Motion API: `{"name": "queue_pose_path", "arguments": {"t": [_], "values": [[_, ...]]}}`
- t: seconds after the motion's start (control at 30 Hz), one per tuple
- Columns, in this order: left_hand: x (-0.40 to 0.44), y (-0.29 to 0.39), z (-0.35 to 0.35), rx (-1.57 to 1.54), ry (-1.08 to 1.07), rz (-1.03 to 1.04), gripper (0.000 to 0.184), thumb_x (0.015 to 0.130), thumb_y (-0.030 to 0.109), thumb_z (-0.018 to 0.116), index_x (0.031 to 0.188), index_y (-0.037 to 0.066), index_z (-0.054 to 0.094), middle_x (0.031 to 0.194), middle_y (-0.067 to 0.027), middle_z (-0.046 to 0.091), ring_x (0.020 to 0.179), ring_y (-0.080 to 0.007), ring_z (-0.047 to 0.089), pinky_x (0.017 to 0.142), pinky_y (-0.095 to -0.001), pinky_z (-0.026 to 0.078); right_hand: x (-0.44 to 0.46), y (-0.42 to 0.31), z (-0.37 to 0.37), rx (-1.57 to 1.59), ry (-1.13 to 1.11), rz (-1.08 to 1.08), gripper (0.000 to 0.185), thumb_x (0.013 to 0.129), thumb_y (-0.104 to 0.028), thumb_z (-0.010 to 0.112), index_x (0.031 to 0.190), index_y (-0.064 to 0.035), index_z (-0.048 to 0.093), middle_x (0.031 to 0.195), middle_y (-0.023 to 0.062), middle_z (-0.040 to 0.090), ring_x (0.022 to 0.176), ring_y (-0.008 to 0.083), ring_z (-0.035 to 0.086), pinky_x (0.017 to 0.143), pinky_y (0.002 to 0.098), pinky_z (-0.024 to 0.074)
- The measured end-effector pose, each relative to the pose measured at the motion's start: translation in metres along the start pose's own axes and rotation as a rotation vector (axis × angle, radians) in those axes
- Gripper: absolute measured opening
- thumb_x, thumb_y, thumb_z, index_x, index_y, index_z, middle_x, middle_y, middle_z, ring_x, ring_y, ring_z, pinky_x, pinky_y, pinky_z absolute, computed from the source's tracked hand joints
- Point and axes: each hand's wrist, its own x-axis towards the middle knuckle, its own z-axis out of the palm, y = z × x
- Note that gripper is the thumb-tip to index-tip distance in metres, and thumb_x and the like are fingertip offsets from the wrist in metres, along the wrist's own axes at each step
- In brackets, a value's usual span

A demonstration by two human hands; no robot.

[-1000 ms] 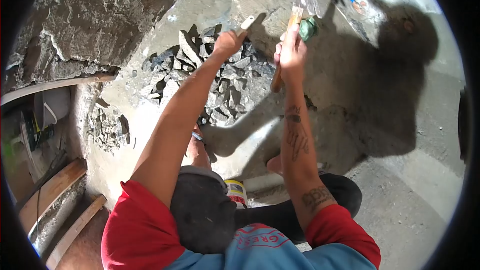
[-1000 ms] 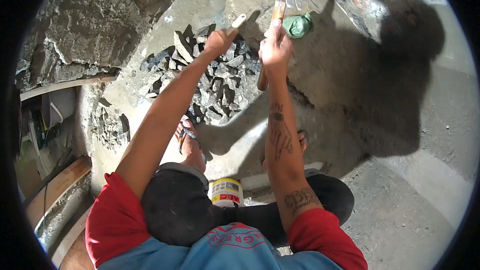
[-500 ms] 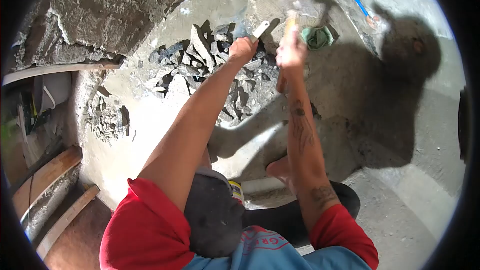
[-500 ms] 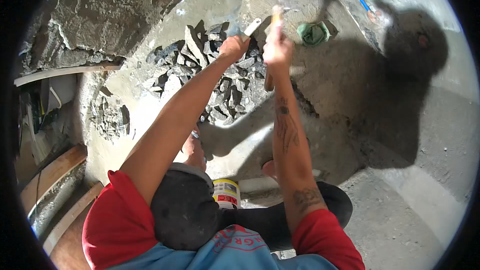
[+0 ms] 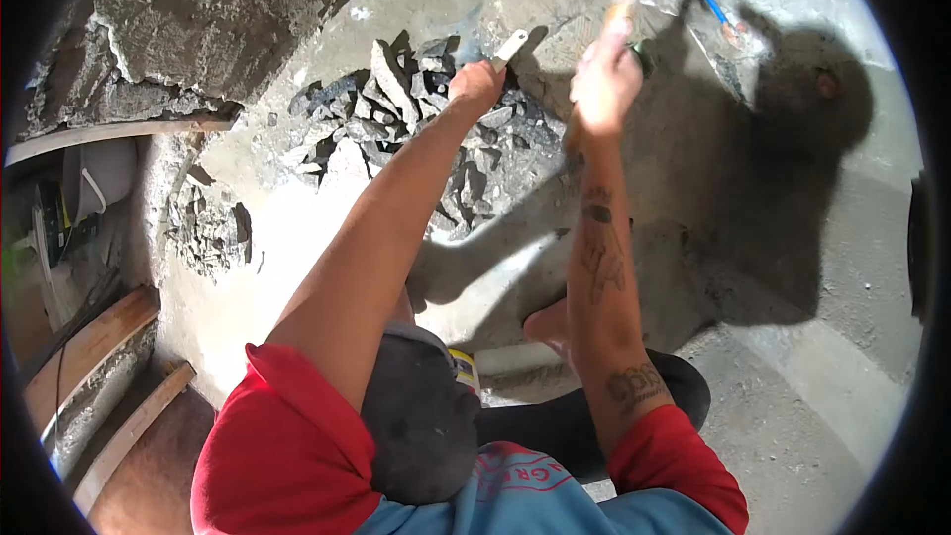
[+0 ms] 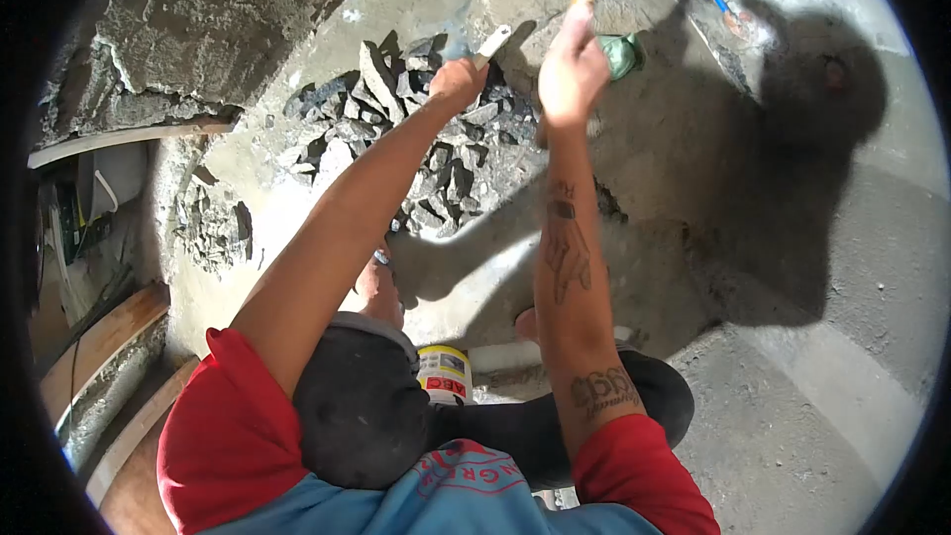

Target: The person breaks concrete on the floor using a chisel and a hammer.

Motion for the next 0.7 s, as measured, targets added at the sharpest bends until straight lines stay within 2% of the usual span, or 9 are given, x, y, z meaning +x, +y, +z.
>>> {"name": "queue_pose_path", "arguments": {"t": [0.13, 0.17, 0.27, 0.37, 0.4, 0.47, 0.5, 0.63, 0.7], "values": [[-0.002, 0.005, -0.008, 0.001, 0.008, -0.049, 0.050, 0.087, 0.050, 0.053, 0.099, 0.004, 0.068, 0.100, -0.0158, 0.067, 0.096, -0.0311, 0.066, 0.081, -0.0403, 0.053, -0.015, 0.015, 0.018, -0.162, 0.225, -0.656, 0.051, 0.101, -0.030, 0.036, 0.060, -0.0024, 0.045, 0.047, 0.0019, 0.043, 0.041, 0.0125, 0.042, 0.039, 0.0275, 0.0335], [-0.003, 0.006, -0.009, -0.001, 0.006, -0.051, 0.049, 0.088, 0.049, 0.053, 0.099, 0.004, 0.068, 0.100, -0.0157, 0.067, 0.096, -0.0310, 0.066, 0.081, -0.0403, 0.053, -0.005, 0.081, 0.017, -0.145, 0.101, -0.451, 0.043, 0.096, -0.027, 0.047, 0.068, 0.0028, 0.060, 0.060, 0.0156, 0.060, 0.055, 0.0244, 0.060, 0.053, 0.0374, 0.0450], [-0.001, 0.003, -0.003, -0.002, 0.033, -0.044, 0.047, 0.088, 0.048, 0.053, 0.097, 0.004, 0.068, 0.098, -0.0153, 0.068, 0.095, -0.0308, 0.066, 0.081, -0.0403, 0.053, -0.022, 0.110, 0.024, -0.579, -0.224, 0.102, 0.065, 0.095, -0.048, 0.039, 0.074, 0.0076, 0.065, 0.075, 0.0268, 0.062, 0.069, 0.0444, 0.059, 0.067, 0.0459, 0.0457], [-0.002, 0.004, -0.004, 0.001, 0.003, -0.018, 0.047, 0.088, 0.048, 0.052, 0.097, 0.004, 0.067, 0.098, -0.0165, 0.067, 0.094, -0.0308, 0.066, 0.080, -0.0409, 0.054, -0.021, 0.061, 0.018, -0.682, -0.153, 0.080, 0.072, 0.094, -0.055, 0.034, 0.080, 0.0085, 0.064, 0.080, 0.0299, 0.060, 0.077, 0.0508, 0.056, 0.073, 0.0494, 0.0438], [0.001, 0.006, -0.009, 0.003, 0.005, -0.015, 0.047, 0.088, 0.048, 0.052, 0.097, 0.004, 0.067, 0.098, -0.0165, 0.067, 0.094, -0.0308, 0.066, 0.080, -0.0409, 0.054, -0.016, 0.051, 0.017, -0.568, -0.144, 0.140, 0.067, 0.094, -0.053, 0.038, 0.081, 0.0062, 0.066, 0.074, 0.0244, 0.064, 0.068, 0.0400, 0.060, 0.071, 0.0464, 0.0452], [-0.002, 0.004, -0.006, -0.010, 0.001, -0.008, 0.052, 0.088, 0.052, 0.051, 0.098, 0.003, 0.067, 0.098, -0.0192, 0.067, 0.096, -0.0340, 0.065, 0.082, -0.0421, 0.053, -0.018, 0.038, 0.016, -0.075, -0.010, 0.077, 0.059, 0.095, -0.053, 0.042, 0.058, -0.0076, 0.049, 0.046, 0.0005, 0.043, 0.039, 0.0115, 0.046, 0.035, 0.0276, 0.0329], [-0.001, 0.002, -0.005, -0.011, 0.005, 0.000, 0.052, 0.088, 0.052, 0.050, 0.097, 0.003, 0.067, 0.099, -0.0195, 0.067, 0.097, -0.0338, 0.065, 0.082, -0.0421, 0.053, -0.020, 0.029, 0.012, 0.199, -0.069, 0.012, 0.052, 0.098, -0.045, 0.039, 0.057, -0.0132, 0.040, 0.048, -0.0052, 0.037, 0.038, 0.0048, 0.037, 0.033, 0.0214, 0.0249], [-0.002, 0.004, -0.005, -0.026, 0.003, -0.026, 0.052, 0.088, 0.051, 0.050, 0.097, 0.003, 0.067, 0.098, -0.0200, 0.067, 0.096, -0.0343, 0.065, 0.082, -0.0424, 0.052, -0.036, 0.085, 0.016, 0.151, -0.066, -0.406, 0.050, 0.100, -0.037, 0.037, 0.060, -0.0071, 0.043, 0.053, 0.0002, 0.043, 0.042, 0.0094, 0.040, 0.038, 0.0267, 0.0317], [-0.003, 0.002, -0.003, -0.040, 0.009, -0.027, 0.051, 0.088, 0.050, 0.050, 0.097, 0.002, 0.067, 0.098, -0.0198, 0.067, 0.096, -0.0344, 0.065, 0.082, -0.0425, 0.052, -0.038, 0.086, 0.011, -0.246, -0.242, 0.129, 0.057, 0.094, -0.049, 0.040, 0.074, 0.0016, 0.056, 0.060, 0.0129, 0.053, 0.054, 0.0196, 0.053, 0.050, 0.0332, 0.0412]]}}
